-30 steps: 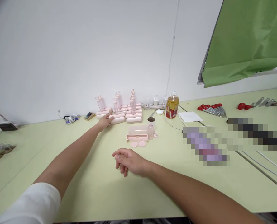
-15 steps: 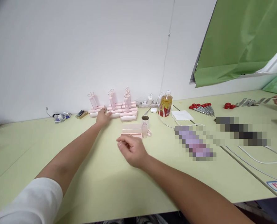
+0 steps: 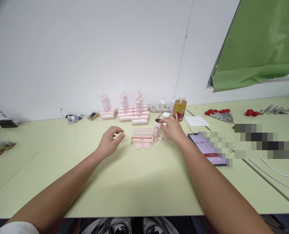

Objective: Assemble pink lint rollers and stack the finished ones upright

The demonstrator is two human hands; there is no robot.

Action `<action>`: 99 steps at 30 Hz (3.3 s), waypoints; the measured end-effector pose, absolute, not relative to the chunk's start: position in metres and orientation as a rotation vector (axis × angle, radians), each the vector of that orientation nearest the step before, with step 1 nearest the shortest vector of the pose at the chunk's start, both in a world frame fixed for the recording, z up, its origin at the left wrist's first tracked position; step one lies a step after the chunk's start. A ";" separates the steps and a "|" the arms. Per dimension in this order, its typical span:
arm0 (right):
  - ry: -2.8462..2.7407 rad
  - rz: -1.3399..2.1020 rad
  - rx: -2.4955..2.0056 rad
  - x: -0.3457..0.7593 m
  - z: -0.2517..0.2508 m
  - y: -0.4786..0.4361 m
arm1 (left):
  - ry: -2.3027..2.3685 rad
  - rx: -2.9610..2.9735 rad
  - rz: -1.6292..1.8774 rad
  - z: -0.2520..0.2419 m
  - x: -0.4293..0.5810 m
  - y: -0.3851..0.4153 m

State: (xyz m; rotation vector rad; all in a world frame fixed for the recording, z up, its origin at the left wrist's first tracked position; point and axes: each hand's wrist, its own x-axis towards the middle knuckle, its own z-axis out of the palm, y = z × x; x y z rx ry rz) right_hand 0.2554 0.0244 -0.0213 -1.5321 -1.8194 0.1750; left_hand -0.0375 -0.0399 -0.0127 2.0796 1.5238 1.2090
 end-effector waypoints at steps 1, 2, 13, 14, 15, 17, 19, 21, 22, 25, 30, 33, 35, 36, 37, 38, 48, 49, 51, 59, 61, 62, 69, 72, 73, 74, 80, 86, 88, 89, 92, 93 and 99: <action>-1.791 0.163 -1.554 0.258 -0.020 0.024 | 1.505 2.079 1.201 -0.010 -0.037 -0.049; -1.742 0.143 -1.577 0.260 -0.018 0.024 | 1.487 2.079 1.198 -0.009 -0.038 -0.056; -1.059 0.931 -0.724 0.243 0.032 -0.025 | 1.242 2.210 1.218 -0.015 -0.040 -0.078; -1.100 1.072 -0.708 0.229 0.029 -0.034 | 1.181 2.256 1.225 -0.017 -0.037 -0.081; -1.157 1.211 -0.713 0.214 0.024 -0.043 | 1.102 2.310 1.250 -0.019 -0.035 -0.083; -1.285 1.431 -0.714 0.185 0.010 -0.061 | 0.903 2.403 1.369 -0.021 -0.031 -0.088; -1.463 1.571 -0.697 0.165 -0.004 -0.075 | 0.693 2.437 1.525 -0.022 -0.029 -0.092; -1.686 1.493 -0.697 0.156 -0.012 -0.081 | 0.596 2.401 1.626 -0.022 -0.030 -0.095; -1.775 1.359 -0.725 0.156 -0.013 -0.082 | 0.614 2.363 1.648 -0.022 -0.032 -0.095; -1.808 0.851 -0.901 0.170 -0.007 -0.073 | 0.870 2.223 1.573 -0.022 -0.038 -0.092; -1.472 0.368 -1.153 0.202 0.004 -0.046 | 1.163 2.169 1.354 -0.030 -0.044 -0.080; -1.497 0.253 -1.154 0.210 0.004 -0.040 | 1.173 2.196 1.223 -0.035 -0.042 -0.075; -1.714 0.257 -1.119 0.208 0.004 -0.043 | 1.193 2.183 1.154 -0.037 -0.040 -0.074; -1.863 0.288 -1.101 0.205 0.004 -0.046 | 1.205 2.171 1.136 -0.037 -0.040 -0.073; -2.017 0.332 -1.088 0.202 0.004 -0.049 | 1.217 2.158 1.130 -0.038 -0.040 -0.073; -2.155 0.379 -1.086 0.198 0.004 -0.051 | 1.227 2.144 1.134 -0.038 -0.040 -0.072; -2.548 0.298 -1.707 0.185 -0.011 -0.054 | 1.048 2.233 1.252 -0.044 -0.041 -0.073; -2.550 0.297 -1.734 0.185 -0.012 -0.053 | 1.028 2.241 1.251 -0.044 -0.041 -0.074; -2.555 0.307 -1.774 0.182 -0.013 -0.052 | 1.014 2.244 1.247 -0.044 -0.041 -0.074; -2.618 0.430 -1.651 0.183 -0.010 -0.059 | 1.056 2.223 1.190 -0.041 -0.042 -0.070; -2.559 0.517 -1.447 0.189 -0.003 -0.060 | 1.073 2.210 1.166 -0.041 -0.041 -0.071; -2.507 0.556 -1.334 0.192 0.000 -0.061 | 1.086 2.202 1.153 -0.040 -0.041 -0.071; -1.944 0.740 -1.025 0.189 0.001 -0.058 | 1.148 2.172 0.967 -0.038 -0.039 -0.073; -1.733 0.859 -0.909 0.179 -0.009 -0.059 | 1.150 2.192 0.872 -0.037 -0.038 -0.074; -1.707 0.869 -0.876 0.177 -0.012 -0.060 | 1.149 2.198 0.850 -0.037 -0.038 -0.074; -1.708 0.853 -0.851 0.174 -0.013 -0.061 | 1.143 2.204 0.831 -0.037 -0.037 -0.074; -1.813 0.652 -0.780 0.167 -0.016 -0.068 | 1.133 2.234 0.787 -0.036 -0.034 -0.075; -1.790 0.683 -0.803 0.166 -0.021 -0.070 | 1.169 2.169 0.817 -0.035 -0.033 -0.076; -1.772 0.705 -0.810 0.165 -0.023 -0.070 | 1.174 2.163 0.820 -0.035 -0.034 -0.076; -1.769 0.713 -0.809 0.164 -0.024 -0.070 | 1.178 2.163 0.823 -0.035 -0.034 -0.076; -1.785 0.709 -0.797 0.163 -0.025 -0.071 | 1.184 2.150 0.843 -0.035 -0.034 -0.077; -1.791 0.699 -0.790 0.163 -0.025 -0.071 | 1.182 2.144 0.850 -0.035 -0.034 -0.077; -1.807 0.542 -0.751 0.165 -0.021 -0.074 | 1.171 2.109 0.923 -0.034 -0.033 -0.076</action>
